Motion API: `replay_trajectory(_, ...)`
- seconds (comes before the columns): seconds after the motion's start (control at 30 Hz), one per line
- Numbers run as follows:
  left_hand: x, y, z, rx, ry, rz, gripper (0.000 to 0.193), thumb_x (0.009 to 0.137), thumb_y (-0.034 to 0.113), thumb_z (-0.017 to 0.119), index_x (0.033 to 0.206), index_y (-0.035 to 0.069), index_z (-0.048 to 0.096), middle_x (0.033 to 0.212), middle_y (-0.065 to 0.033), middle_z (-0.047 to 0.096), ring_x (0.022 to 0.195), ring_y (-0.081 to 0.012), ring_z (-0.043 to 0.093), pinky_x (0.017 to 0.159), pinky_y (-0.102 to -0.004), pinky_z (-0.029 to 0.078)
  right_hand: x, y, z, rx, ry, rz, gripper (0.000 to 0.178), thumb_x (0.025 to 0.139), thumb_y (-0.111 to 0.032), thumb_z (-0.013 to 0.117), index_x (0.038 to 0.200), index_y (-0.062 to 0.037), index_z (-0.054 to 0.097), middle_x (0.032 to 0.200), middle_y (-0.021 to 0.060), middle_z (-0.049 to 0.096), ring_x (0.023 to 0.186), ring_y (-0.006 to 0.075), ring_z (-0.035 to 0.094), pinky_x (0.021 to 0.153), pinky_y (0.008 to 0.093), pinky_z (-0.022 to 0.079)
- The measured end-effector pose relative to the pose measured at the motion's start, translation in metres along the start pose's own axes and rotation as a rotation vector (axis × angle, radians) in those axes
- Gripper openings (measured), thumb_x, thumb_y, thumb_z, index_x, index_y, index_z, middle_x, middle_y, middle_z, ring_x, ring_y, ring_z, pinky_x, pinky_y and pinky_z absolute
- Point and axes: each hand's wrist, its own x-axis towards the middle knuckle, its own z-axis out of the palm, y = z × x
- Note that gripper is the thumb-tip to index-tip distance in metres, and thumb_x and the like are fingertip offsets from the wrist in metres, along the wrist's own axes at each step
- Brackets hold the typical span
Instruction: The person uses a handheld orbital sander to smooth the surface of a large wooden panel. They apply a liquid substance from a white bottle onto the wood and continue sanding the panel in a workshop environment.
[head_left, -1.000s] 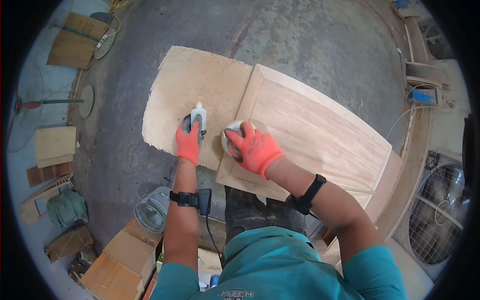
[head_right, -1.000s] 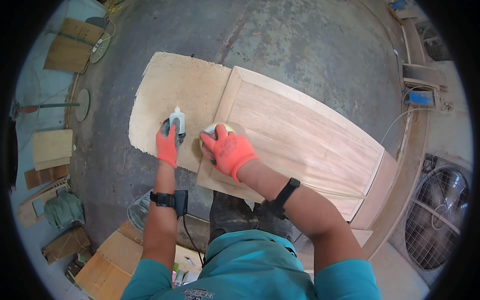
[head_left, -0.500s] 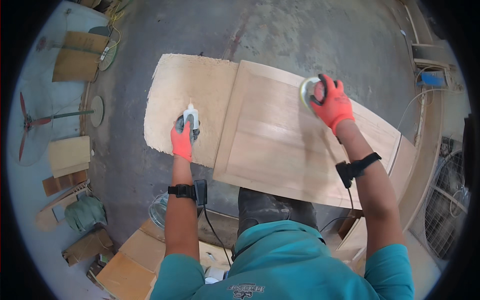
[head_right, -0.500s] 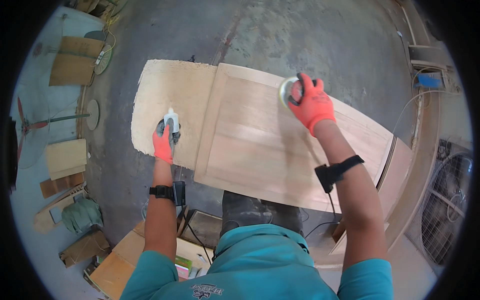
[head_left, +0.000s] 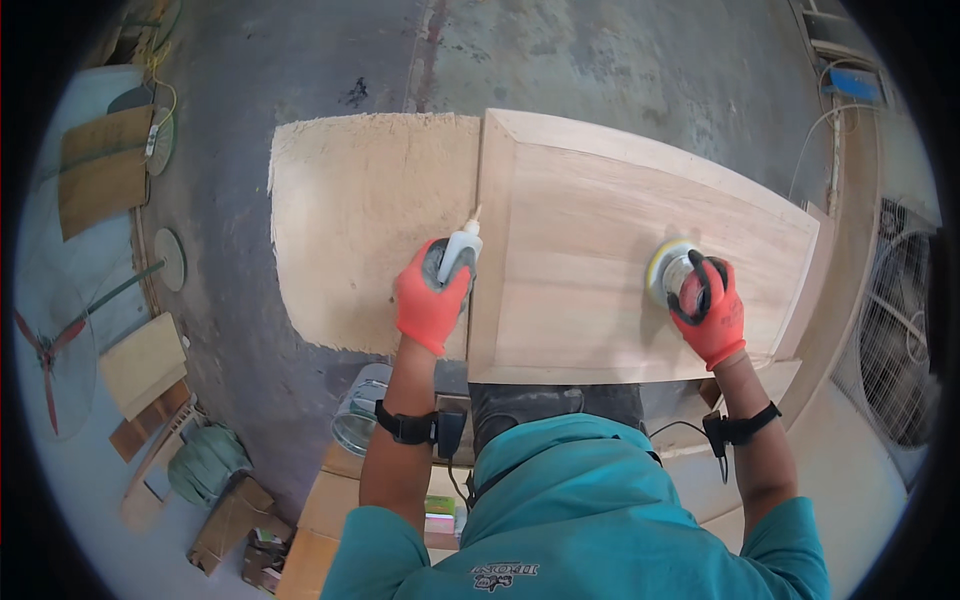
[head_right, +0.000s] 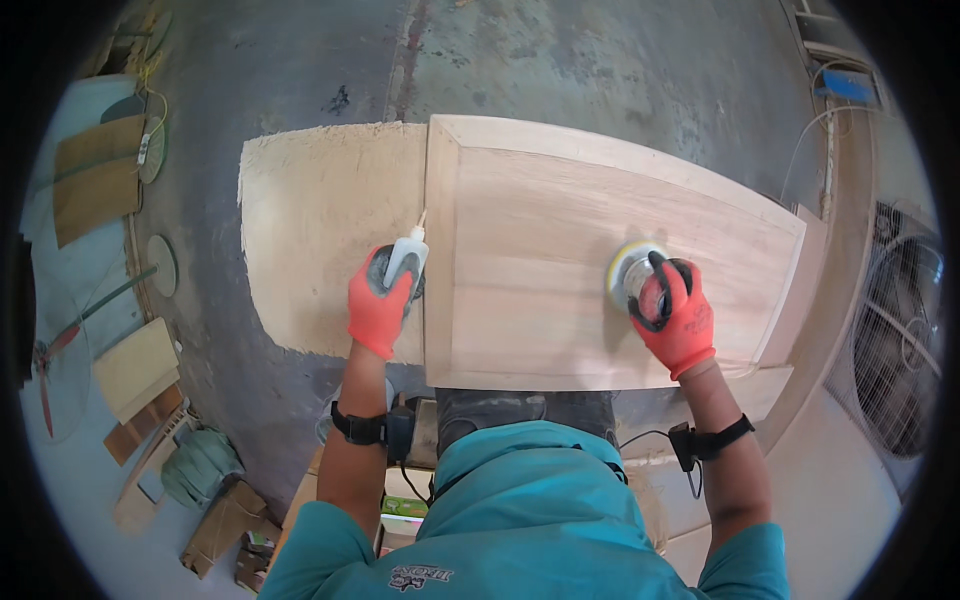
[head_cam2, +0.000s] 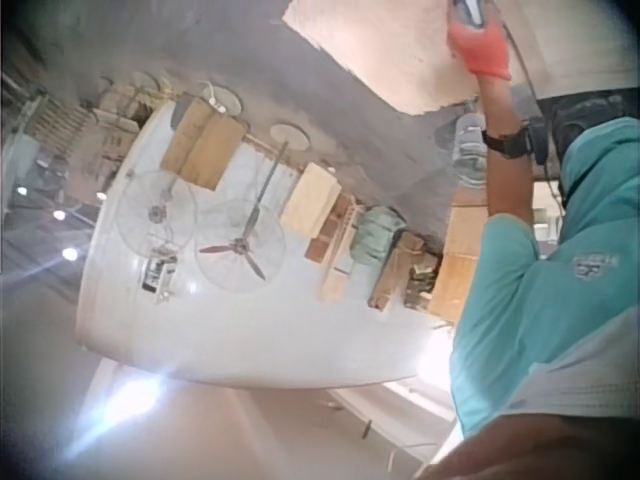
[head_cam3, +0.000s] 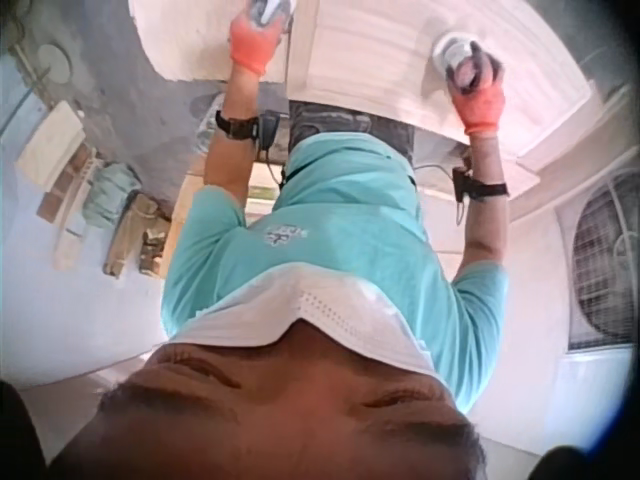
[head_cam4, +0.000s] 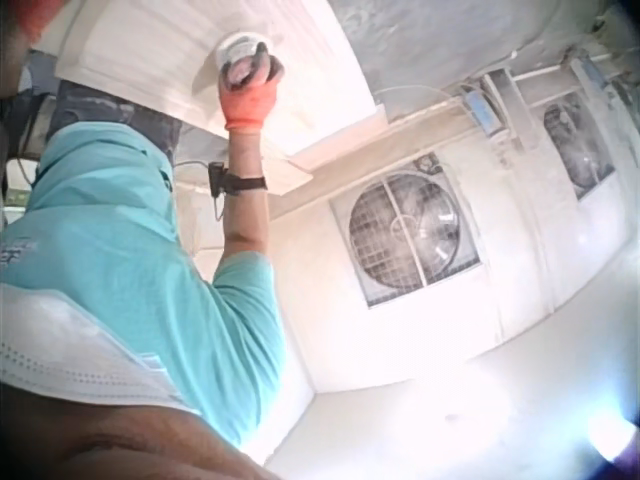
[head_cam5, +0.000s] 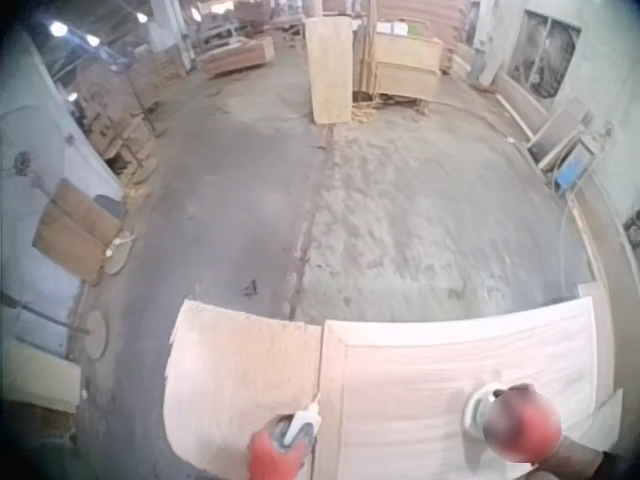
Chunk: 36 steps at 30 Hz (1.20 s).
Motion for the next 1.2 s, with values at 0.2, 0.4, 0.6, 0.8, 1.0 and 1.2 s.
replay_trajectory(0.2,0.016,-0.013,-0.005,0.088,-0.046,0.053,0.026,0.085,0.005,0.075,0.111,0.002,0.070,0.084,-0.0024,0.070,0.068,-0.0076,0.063,0.061,-0.0264,0.052,-0.006,-0.044,0.018,0.024,-0.055,0.009,0.073,0.069,-0.018,0.086,0.137,-0.0148,0.060,0.127,0.0181,0.056,0.106,0.0372,0.066,0.082,0.0437,0.058)
replay_trajectory(0.4,0.016,0.001,-0.006,0.052,-0.091,-0.014,0.026,0.085,0.007,0.076,0.110,0.003,0.070,0.084,-0.0036,0.070,0.070,-0.0092,0.064,0.065,-0.0276,0.053,-0.005,-0.056,0.027,0.004,-0.073,-0.014,0.072,0.067,-0.021,0.088,0.133,-0.0126,0.058,0.130,0.0202,0.054,0.104,0.0390,0.066,0.080,0.0453,0.058)
replay_trajectory(0.6,0.016,0.012,-0.005,0.088,-0.082,0.013,0.025,0.084,0.009,0.076,0.108,0.003,0.070,0.080,-0.0048,0.070,0.068,-0.0123,0.065,0.065,-0.0301,0.053,-0.004,-0.062,0.030,0.012,-0.092,-0.033,0.073,0.067,-0.022,0.089,0.132,-0.0121,0.057,0.130,0.0215,0.054,0.103,0.0395,0.066,0.079,0.0455,0.059)
replay_trajectory(0.8,0.017,0.003,-0.008,0.103,-0.085,0.031,0.025,0.084,0.010,0.076,0.107,0.003,0.070,0.081,-0.0063,0.071,0.068,-0.0138,0.066,0.065,-0.0307,0.053,0.010,-0.085,0.028,0.045,-0.147,-0.050,0.073,0.068,-0.021,0.088,0.134,-0.0135,0.058,0.127,0.0199,0.056,0.103,0.0382,0.066,0.078,0.0446,0.059)
replay_trajectory(1.0,0.019,0.003,-0.006,0.135,-0.067,0.069,0.027,0.084,0.012,0.077,0.108,0.002,0.070,0.083,-0.0073,0.072,0.066,-0.0144,0.066,0.064,-0.0307,0.054,0.020,-0.100,0.030,0.108,-0.151,-0.051,0.072,0.068,-0.020,0.087,0.134,-0.0131,0.059,0.127,0.0190,0.057,0.104,0.0379,0.067,0.079,0.0445,0.059)
replay_trajectory(1.2,0.015,0.006,-0.012,0.016,-0.092,0.066,0.027,0.086,0.006,0.073,0.112,0.000,0.068,0.089,-0.0053,0.071,0.070,-0.0114,0.066,0.064,-0.0301,0.054,0.032,-0.124,0.030,0.120,-0.162,-0.078,0.071,0.070,-0.022,0.087,0.134,-0.0116,0.059,0.126,0.0186,0.058,0.100,0.0381,0.068,0.078,0.0440,0.059)
